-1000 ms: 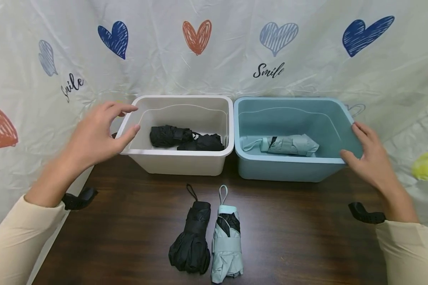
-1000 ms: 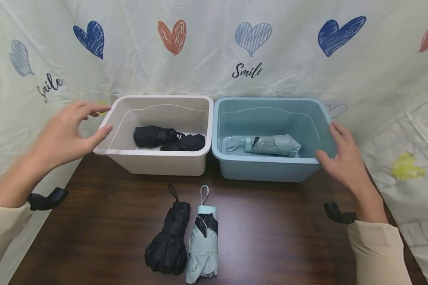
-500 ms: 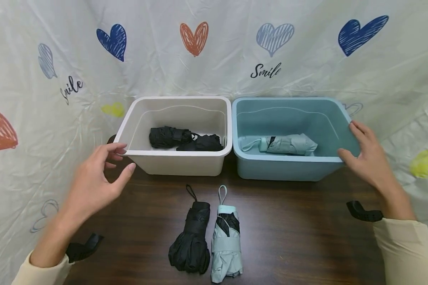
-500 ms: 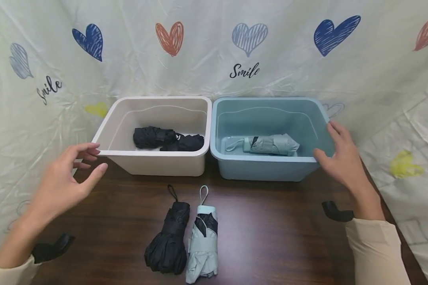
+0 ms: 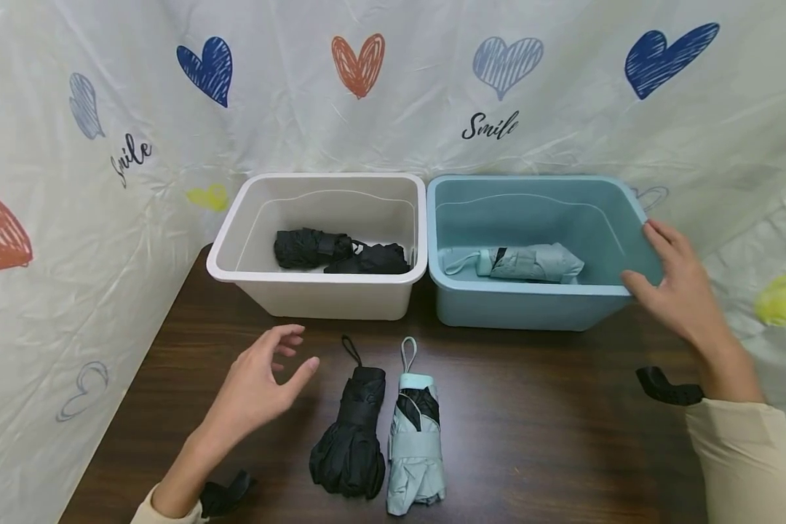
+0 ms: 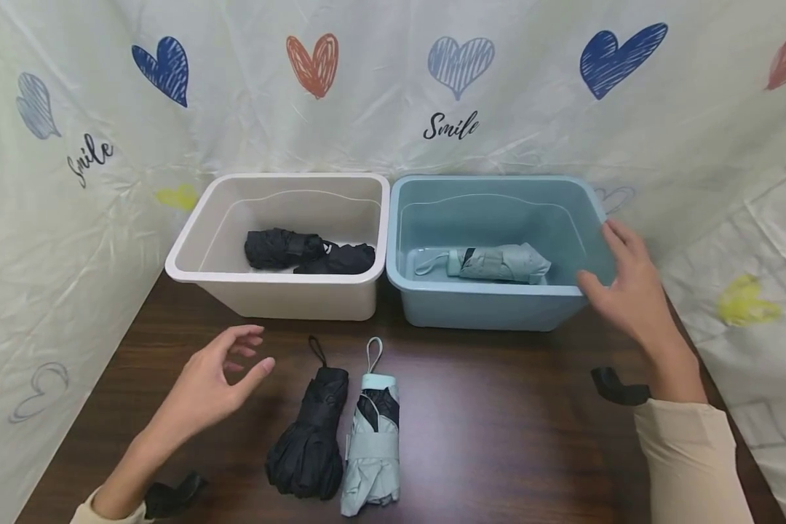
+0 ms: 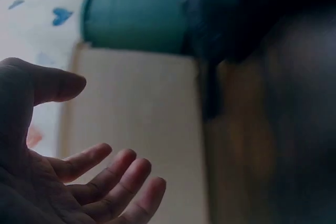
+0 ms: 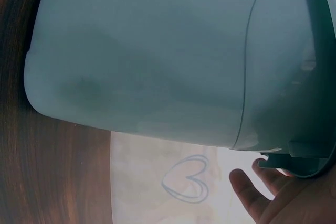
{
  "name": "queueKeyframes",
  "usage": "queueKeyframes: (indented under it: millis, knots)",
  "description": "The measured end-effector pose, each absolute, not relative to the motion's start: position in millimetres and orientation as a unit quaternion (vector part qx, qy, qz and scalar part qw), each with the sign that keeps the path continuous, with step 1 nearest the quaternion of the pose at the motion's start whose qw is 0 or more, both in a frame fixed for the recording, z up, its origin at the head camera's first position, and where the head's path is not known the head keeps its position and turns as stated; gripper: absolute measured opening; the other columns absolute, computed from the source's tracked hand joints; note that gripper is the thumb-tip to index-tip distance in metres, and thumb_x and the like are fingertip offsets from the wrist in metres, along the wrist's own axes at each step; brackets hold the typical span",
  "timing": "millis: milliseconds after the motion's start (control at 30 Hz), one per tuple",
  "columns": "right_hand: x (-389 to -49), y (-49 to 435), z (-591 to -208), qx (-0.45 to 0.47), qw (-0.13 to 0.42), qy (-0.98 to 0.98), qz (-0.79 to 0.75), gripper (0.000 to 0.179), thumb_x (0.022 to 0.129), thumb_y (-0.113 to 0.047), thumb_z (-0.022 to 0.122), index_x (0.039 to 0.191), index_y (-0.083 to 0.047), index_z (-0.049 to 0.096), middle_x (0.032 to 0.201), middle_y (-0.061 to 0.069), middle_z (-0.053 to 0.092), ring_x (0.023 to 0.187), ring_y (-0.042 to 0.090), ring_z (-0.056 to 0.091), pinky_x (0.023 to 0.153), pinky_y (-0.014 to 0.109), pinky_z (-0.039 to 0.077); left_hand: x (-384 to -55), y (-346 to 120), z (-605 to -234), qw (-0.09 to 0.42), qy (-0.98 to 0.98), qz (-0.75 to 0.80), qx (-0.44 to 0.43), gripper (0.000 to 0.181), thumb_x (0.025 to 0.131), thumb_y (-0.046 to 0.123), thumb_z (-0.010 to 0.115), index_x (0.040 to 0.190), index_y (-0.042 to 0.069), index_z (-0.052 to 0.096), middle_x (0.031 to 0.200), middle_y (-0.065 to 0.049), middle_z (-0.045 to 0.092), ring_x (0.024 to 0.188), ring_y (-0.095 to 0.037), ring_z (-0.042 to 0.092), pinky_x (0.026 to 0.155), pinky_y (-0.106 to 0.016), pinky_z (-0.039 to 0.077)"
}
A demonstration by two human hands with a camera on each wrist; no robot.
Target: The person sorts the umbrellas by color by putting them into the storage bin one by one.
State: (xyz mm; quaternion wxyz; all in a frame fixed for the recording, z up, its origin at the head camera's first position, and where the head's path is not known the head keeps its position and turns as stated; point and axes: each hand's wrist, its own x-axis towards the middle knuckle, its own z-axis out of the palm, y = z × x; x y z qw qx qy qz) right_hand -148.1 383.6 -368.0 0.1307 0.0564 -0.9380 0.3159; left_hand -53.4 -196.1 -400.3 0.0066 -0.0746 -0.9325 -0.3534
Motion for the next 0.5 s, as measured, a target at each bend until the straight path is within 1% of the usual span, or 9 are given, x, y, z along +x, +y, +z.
queueKeyframes:
  millis: [100,167,233,300,400,500]
  knots:
    - [-148.3,382.8,-368.7,0.060,0.131,-0.937,0.318,0.077,0.098,-0.019,0.055,0.166,0.002,0.026,0.174,0.026,0.022,0.158,0.054,0.022,0.129,0.067,0.017,-50.9,-187.2,-414.0,-0.024,-0.932,-0.353,-0.072,0.058,0.096,0.036,0.078,0.143,0.009,0.059,0.129,-0.013,0.071,0.112,-0.028,0.071,0.088,-0.047,0.063]
    - [-148.4,382.6,-368.8,0.060,0.130,-0.937,0.319,0.077,0.098,-0.019,0.055,0.166,0.001,0.025,0.174,0.026,0.022,0.158,0.055,0.021,0.128,0.069,0.017,-48.9,-182.6,-419.7,-0.041,-0.931,-0.356,-0.067,0.059,0.095,0.037,0.078,0.143,0.008,0.059,0.129,-0.012,0.071,0.112,-0.026,0.071,0.086,-0.044,0.063]
    - [-148.8,382.9,-369.2,0.063,0.129,-0.937,0.320,0.077,0.098,-0.018,0.054,0.166,0.002,0.025,0.174,0.026,0.020,0.158,0.057,0.021,0.126,0.074,0.017,-46.5,-178.5,-423.4,-0.054,-0.931,-0.357,-0.063,0.060,0.094,0.037,0.079,0.144,0.009,0.059,0.129,-0.010,0.071,0.111,-0.025,0.070,0.084,-0.040,0.062]
    - [-148.9,383.2,-369.3,0.062,0.128,-0.937,0.320,0.076,0.098,-0.018,0.054,0.166,0.002,0.024,0.175,0.026,0.020,0.157,0.057,0.021,0.125,0.076,0.017,-44.2,-174.5,-425.8,-0.068,-0.929,-0.359,-0.058,0.061,0.094,0.038,0.079,0.144,0.011,0.059,0.129,-0.009,0.071,0.110,-0.023,0.069,0.083,-0.037,0.060]
    - [-149.2,382.9,-369.0,0.055,0.131,-0.938,0.316,0.077,0.098,-0.019,0.054,0.166,0.001,0.025,0.175,0.025,0.021,0.157,0.056,0.023,0.127,0.072,0.018,-40.4,-168.0,-428.7,-0.089,-0.926,-0.363,-0.049,0.062,0.094,0.042,0.078,0.145,0.012,0.059,0.130,-0.007,0.071,0.109,-0.020,0.068,0.083,-0.035,0.059]
    - [-149.6,382.3,-368.7,0.052,0.133,-0.939,0.314,0.077,0.097,-0.020,0.054,0.166,-0.001,0.026,0.175,0.023,0.022,0.157,0.055,0.024,0.127,0.070,0.019,-36.1,-160.9,-431.4,-0.109,-0.924,-0.365,-0.034,0.064,0.093,0.046,0.079,0.145,0.013,0.059,0.131,-0.006,0.071,0.108,-0.018,0.068,0.085,-0.038,0.059]
